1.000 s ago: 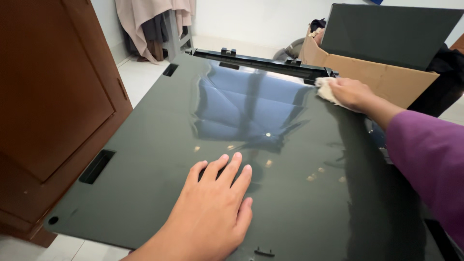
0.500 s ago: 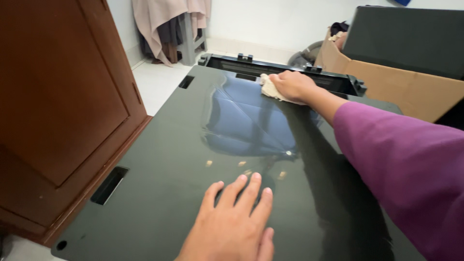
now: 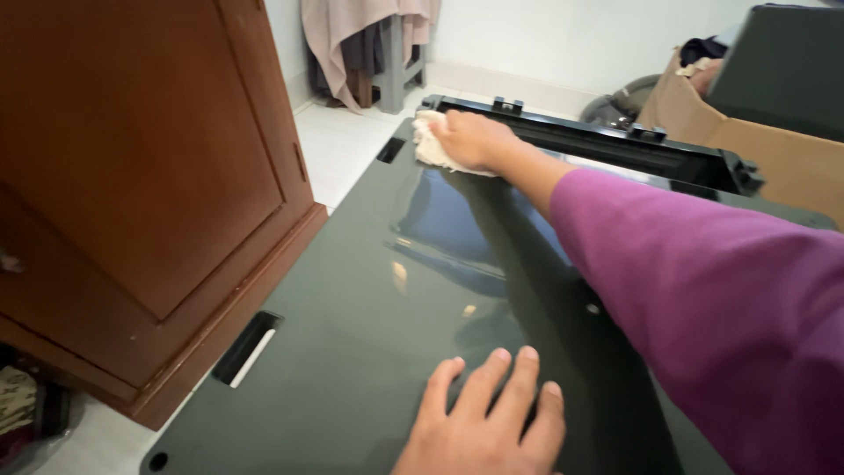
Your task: The person wipes the underside and top surface of a dark green plastic panel with a white cloth, then flips it over and continues wiping. They then pick up a purple plastic panel and wipe its top and underside surfaces.
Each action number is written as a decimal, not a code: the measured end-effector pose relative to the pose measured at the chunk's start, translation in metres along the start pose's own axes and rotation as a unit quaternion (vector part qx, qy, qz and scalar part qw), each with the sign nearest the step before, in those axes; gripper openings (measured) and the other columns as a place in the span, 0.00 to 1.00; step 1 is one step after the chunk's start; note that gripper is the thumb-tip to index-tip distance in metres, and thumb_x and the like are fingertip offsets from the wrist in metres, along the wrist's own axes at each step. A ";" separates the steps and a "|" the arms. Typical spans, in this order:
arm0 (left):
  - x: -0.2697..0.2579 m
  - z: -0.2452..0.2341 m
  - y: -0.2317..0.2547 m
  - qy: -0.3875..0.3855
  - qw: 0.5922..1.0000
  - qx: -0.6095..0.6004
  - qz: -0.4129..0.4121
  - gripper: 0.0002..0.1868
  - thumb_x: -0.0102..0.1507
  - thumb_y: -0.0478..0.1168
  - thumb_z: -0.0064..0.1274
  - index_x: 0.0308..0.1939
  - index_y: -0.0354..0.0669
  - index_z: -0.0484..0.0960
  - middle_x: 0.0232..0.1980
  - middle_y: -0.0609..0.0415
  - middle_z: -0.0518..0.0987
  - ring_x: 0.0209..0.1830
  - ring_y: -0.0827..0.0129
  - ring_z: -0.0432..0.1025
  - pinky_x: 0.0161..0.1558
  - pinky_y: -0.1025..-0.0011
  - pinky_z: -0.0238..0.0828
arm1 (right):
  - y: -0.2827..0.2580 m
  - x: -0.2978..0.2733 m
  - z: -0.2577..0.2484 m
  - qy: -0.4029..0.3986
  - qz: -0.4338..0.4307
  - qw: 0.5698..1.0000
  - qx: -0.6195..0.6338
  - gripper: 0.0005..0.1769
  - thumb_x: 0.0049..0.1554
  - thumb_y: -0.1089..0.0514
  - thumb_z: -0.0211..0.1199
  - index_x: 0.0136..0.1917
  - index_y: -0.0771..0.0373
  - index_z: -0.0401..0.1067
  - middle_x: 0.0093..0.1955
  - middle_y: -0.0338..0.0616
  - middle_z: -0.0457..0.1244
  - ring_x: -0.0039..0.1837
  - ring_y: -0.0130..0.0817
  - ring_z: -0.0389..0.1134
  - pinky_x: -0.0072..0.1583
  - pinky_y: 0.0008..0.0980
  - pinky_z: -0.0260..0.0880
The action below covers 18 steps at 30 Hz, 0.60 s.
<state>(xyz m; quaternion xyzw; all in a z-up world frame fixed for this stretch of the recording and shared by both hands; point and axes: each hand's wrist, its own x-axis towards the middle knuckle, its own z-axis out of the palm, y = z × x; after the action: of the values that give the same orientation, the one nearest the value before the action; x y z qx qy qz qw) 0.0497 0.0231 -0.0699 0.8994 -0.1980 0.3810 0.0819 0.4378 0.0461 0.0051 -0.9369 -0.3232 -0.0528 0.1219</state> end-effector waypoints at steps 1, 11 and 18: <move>0.000 0.002 0.002 0.011 1.000 0.023 -0.009 0.16 0.62 0.48 0.59 0.52 0.48 0.82 0.61 0.42 0.80 0.61 0.56 0.76 0.56 0.43 0.71 | -0.009 0.006 0.003 -0.001 -0.022 1.000 0.004 0.36 0.66 0.34 0.37 0.67 0.65 0.67 0.68 0.61 0.63 0.71 0.58 0.63 0.69 0.52 0.61; -0.003 0.011 0.002 0.049 0.998 -0.018 -0.022 0.10 0.70 0.44 0.53 0.53 0.47 0.81 0.59 0.42 0.82 0.59 0.54 0.79 0.56 0.41 0.73 | -0.064 0.019 0.006 -0.036 -0.182 0.981 -0.050 0.25 0.62 0.41 0.42 0.61 0.44 0.76 0.65 0.52 0.64 0.68 0.53 0.62 0.68 0.50 0.60; -0.002 0.000 0.001 0.008 0.999 -0.031 -0.015 0.22 0.61 0.52 0.57 0.54 0.43 0.81 0.63 0.38 0.79 0.63 0.52 0.75 0.57 0.41 0.69 | -0.112 -0.022 0.019 -0.030 -0.320 0.947 0.018 0.23 0.58 0.42 0.48 0.51 0.50 0.82 0.54 0.47 0.72 0.59 0.50 0.70 0.63 0.44 0.65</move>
<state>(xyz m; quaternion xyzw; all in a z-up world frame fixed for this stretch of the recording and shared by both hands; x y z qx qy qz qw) 0.0481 0.0230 -0.0710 0.8960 -0.1958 0.3808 0.1173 0.3515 0.1233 0.0045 -0.7827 -0.6107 -0.0555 0.1062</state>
